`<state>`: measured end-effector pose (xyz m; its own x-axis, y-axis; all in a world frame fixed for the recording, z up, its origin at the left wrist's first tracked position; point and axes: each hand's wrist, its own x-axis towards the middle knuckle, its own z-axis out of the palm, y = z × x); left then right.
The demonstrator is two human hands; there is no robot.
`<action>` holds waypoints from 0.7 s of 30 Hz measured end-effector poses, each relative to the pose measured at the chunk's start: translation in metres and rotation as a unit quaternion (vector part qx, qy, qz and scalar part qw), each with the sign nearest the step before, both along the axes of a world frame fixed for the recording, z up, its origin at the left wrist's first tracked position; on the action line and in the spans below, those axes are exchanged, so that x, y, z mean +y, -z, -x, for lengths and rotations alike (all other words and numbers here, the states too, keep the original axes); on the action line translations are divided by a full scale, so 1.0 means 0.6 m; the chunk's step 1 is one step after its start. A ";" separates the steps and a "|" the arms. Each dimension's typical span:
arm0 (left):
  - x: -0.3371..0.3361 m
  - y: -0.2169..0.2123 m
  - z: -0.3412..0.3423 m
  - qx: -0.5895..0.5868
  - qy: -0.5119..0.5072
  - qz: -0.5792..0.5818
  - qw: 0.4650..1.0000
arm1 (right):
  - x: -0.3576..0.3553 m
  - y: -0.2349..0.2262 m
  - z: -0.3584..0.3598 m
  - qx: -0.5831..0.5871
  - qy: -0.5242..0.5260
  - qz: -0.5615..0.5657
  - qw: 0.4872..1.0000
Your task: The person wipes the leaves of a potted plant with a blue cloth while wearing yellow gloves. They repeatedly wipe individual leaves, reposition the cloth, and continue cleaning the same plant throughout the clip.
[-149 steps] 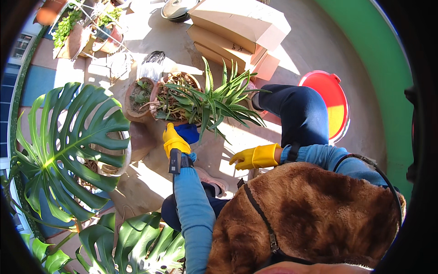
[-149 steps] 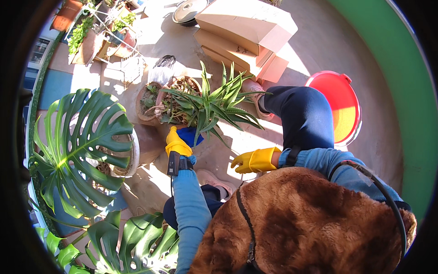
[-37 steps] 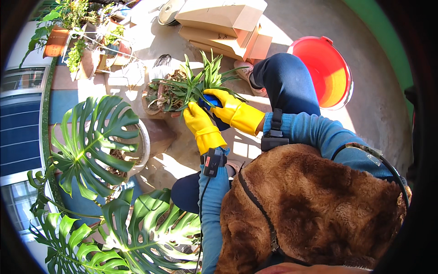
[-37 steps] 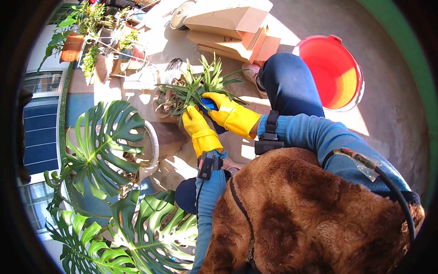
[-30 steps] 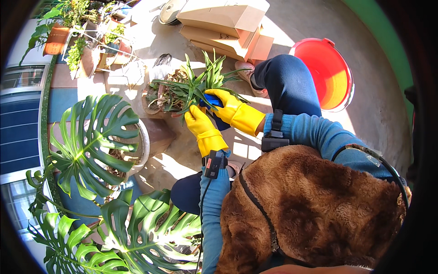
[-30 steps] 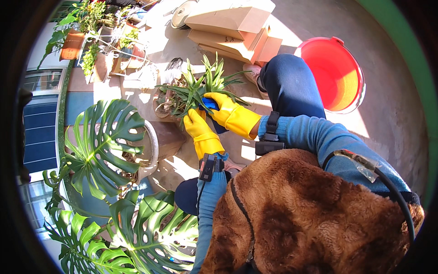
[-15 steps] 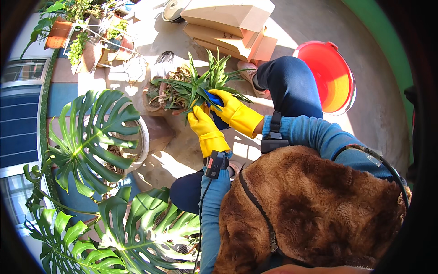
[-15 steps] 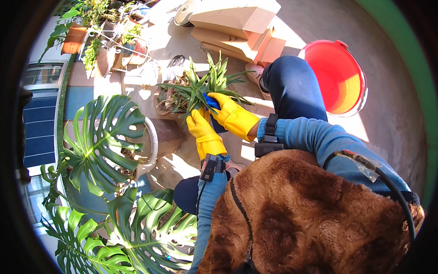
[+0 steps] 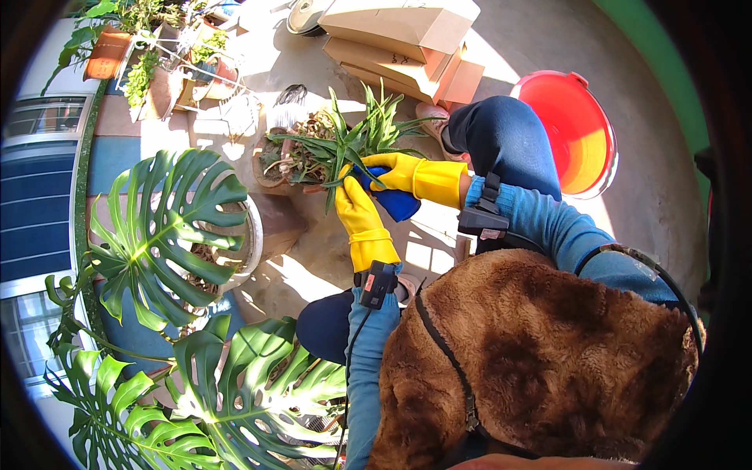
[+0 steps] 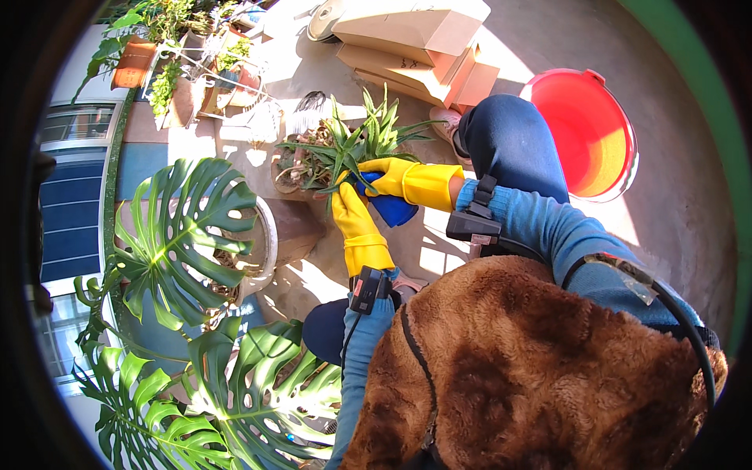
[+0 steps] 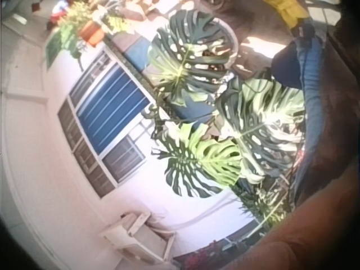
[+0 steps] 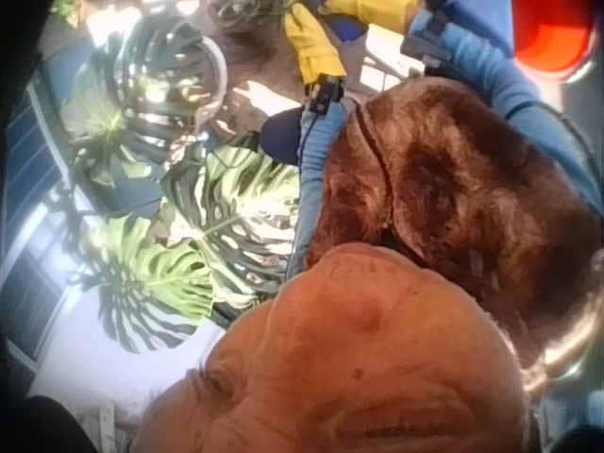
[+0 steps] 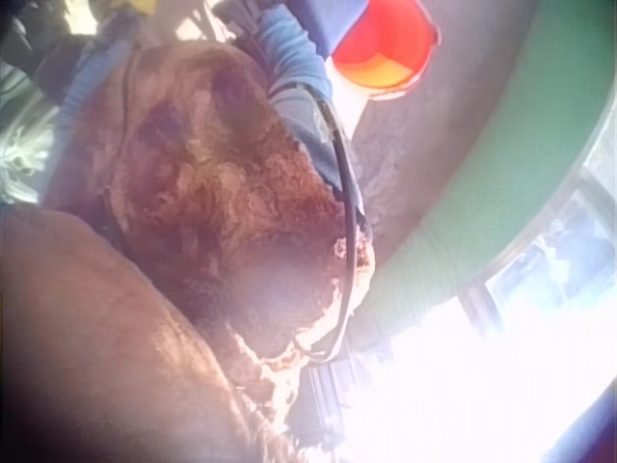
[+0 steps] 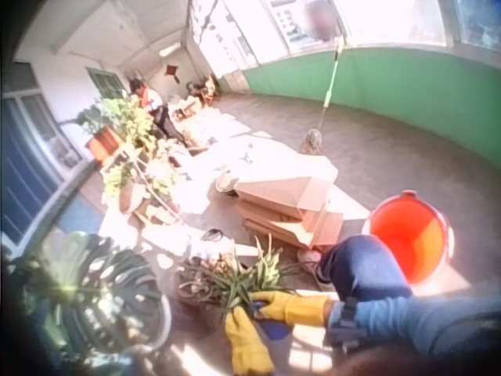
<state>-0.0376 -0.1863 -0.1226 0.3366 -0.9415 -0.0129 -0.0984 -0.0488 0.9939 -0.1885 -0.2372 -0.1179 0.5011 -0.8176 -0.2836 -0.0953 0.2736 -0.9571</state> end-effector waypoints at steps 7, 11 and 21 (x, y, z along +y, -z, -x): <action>0.013 -0.019 -0.007 -0.166 0.055 0.062 0.983 | 0.016 -0.027 0.014 -0.124 0.003 -0.077 0.989; 0.021 -0.025 -0.015 -0.182 0.078 0.068 0.978 | 0.022 -0.021 0.007 -0.156 0.007 -0.073 0.985; 0.047 -0.048 0.006 -0.160 0.070 0.121 0.977 | 0.023 0.029 -0.019 -0.206 0.034 -0.022 0.978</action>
